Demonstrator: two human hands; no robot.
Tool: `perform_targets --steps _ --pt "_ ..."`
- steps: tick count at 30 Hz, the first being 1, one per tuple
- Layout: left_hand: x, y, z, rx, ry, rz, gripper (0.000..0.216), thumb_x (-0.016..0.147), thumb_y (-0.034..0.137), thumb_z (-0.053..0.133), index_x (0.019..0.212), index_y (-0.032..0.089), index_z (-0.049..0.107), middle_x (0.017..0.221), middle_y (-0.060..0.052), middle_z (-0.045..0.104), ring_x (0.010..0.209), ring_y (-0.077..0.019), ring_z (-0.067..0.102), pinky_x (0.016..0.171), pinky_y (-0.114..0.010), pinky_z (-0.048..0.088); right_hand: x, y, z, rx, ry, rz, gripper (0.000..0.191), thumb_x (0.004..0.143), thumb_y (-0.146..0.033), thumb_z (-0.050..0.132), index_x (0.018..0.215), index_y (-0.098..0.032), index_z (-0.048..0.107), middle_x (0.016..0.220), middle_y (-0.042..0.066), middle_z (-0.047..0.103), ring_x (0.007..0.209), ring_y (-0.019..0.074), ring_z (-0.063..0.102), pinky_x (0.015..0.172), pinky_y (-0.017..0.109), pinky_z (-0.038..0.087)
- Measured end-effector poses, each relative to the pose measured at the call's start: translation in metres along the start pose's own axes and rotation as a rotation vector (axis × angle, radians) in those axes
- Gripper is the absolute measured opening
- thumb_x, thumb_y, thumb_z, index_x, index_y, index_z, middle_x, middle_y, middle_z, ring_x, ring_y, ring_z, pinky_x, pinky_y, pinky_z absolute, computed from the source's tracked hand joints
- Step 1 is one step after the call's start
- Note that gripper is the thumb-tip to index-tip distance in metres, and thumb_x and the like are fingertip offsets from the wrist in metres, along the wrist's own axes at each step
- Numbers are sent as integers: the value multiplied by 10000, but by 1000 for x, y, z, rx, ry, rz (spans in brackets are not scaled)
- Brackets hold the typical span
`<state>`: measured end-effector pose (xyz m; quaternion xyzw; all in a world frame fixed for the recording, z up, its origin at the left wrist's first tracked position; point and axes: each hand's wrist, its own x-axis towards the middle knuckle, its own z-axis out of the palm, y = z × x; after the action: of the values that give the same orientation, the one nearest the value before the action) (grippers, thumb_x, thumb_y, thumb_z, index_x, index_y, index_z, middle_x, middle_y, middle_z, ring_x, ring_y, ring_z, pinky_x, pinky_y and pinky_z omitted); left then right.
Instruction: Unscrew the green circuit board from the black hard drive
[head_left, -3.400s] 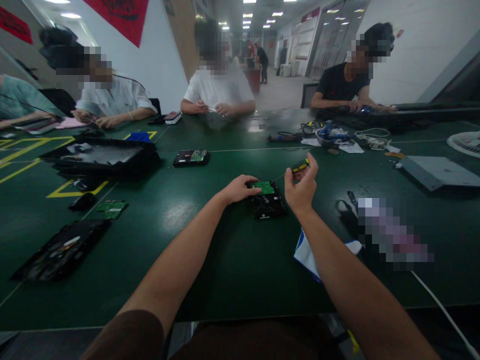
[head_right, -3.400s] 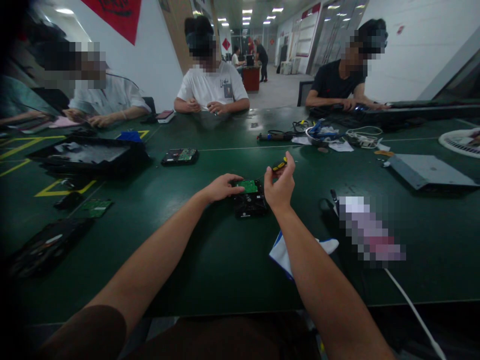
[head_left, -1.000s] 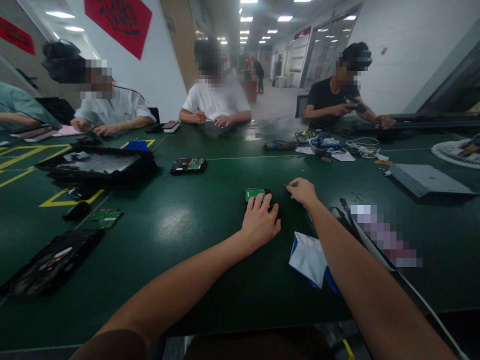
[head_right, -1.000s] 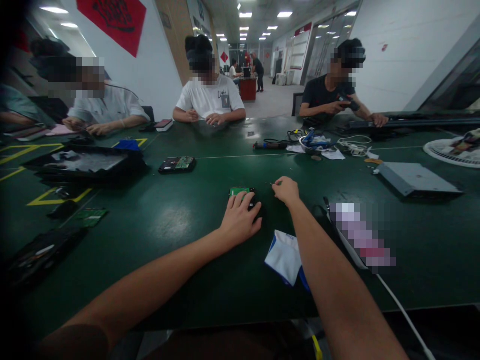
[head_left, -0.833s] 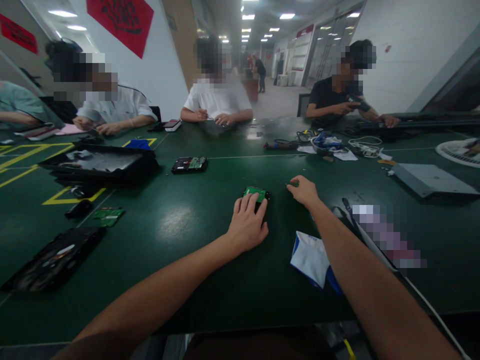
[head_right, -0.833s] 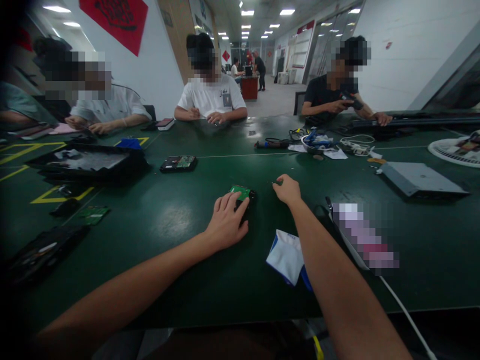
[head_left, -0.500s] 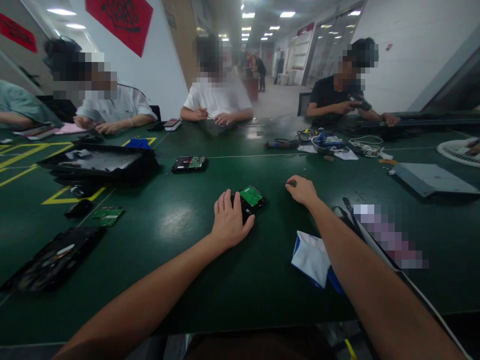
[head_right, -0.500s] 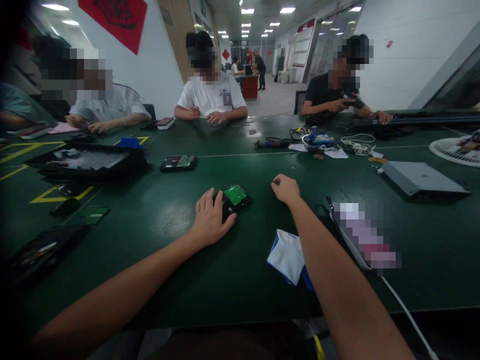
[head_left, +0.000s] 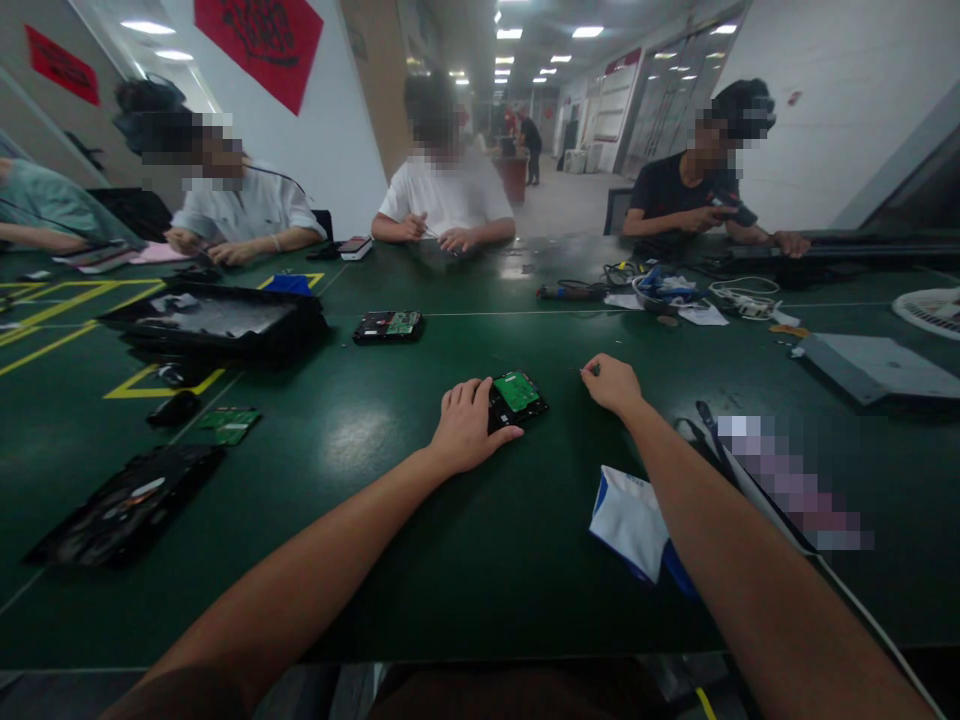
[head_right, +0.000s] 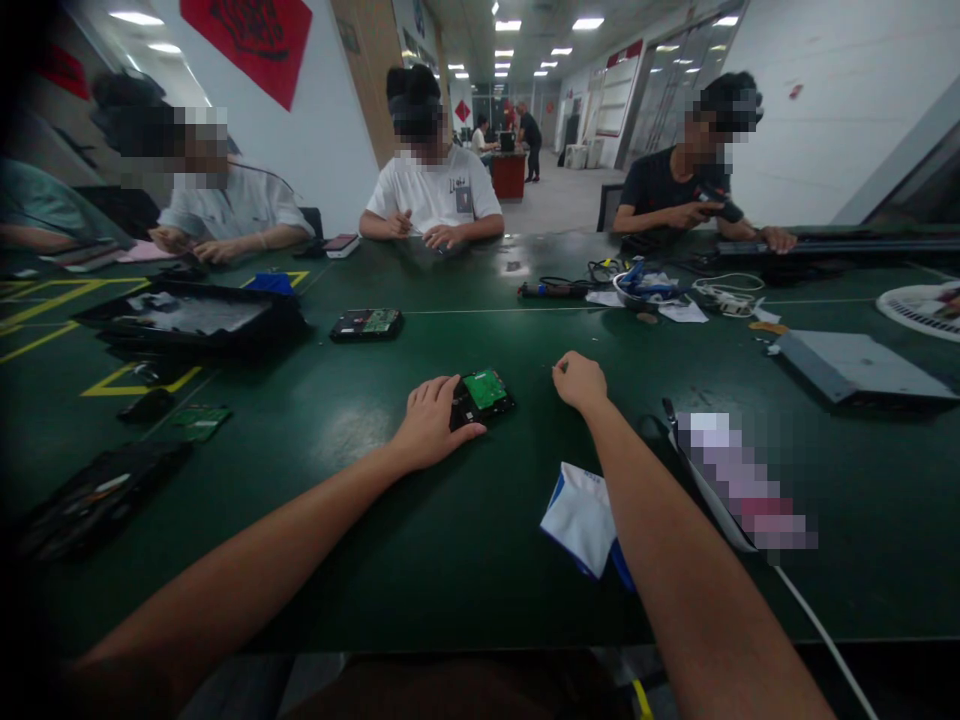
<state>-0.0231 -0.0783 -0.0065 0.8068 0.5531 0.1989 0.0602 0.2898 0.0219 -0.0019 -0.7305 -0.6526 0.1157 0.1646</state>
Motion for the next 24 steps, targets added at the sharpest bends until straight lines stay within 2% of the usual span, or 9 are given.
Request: perform_targets --steps 4,9,15,20,24 --pt "11 -7 -3 -71 -50 133 961 906 772 599 1609 168 347 1605 -205 464 1522 -389 393 1261 -565 295 -1 1 0 -10 -8 2 203 992 -355 604 1073 -212 724 994 71 758 775 184 662 719 300 459" --pt "28 -13 -4 -153 -127 224 1046 834 781 691 1607 157 364 1630 -213 449 1544 -392 382 1281 -562 288 0 2 1 -40 -10 -9 225 995 -347 594 1089 -192 726 1094 109 772 905 212 707 778 297 484" --pt "36 -20 0 -267 -179 358 1031 868 704 709 1655 199 277 1700 -186 372 1621 -354 269 1335 -589 163 0 1 -2 -88 -14 -47 259 1003 -308 560 1093 -145 740 1159 167 777 1080 274 724 889 324 500" --pt "29 -16 1 -190 -99 294 1084 799 799 717 1615 170 379 1667 -206 392 1585 -393 307 1307 -583 272 -11 -13 -17 -86 -32 -155 268 1025 -284 541 1126 -134 739 1178 156 777 1102 251 721 952 314 499" --pt "27 -12 1 -153 -78 246 1035 834 815 662 1592 155 417 1624 -217 422 1530 -402 373 1267 -588 348 -27 -45 -31 -74 -71 -321 217 1019 -317 591 1114 -197 746 1177 86 782 1125 225 701 1000 297 482"
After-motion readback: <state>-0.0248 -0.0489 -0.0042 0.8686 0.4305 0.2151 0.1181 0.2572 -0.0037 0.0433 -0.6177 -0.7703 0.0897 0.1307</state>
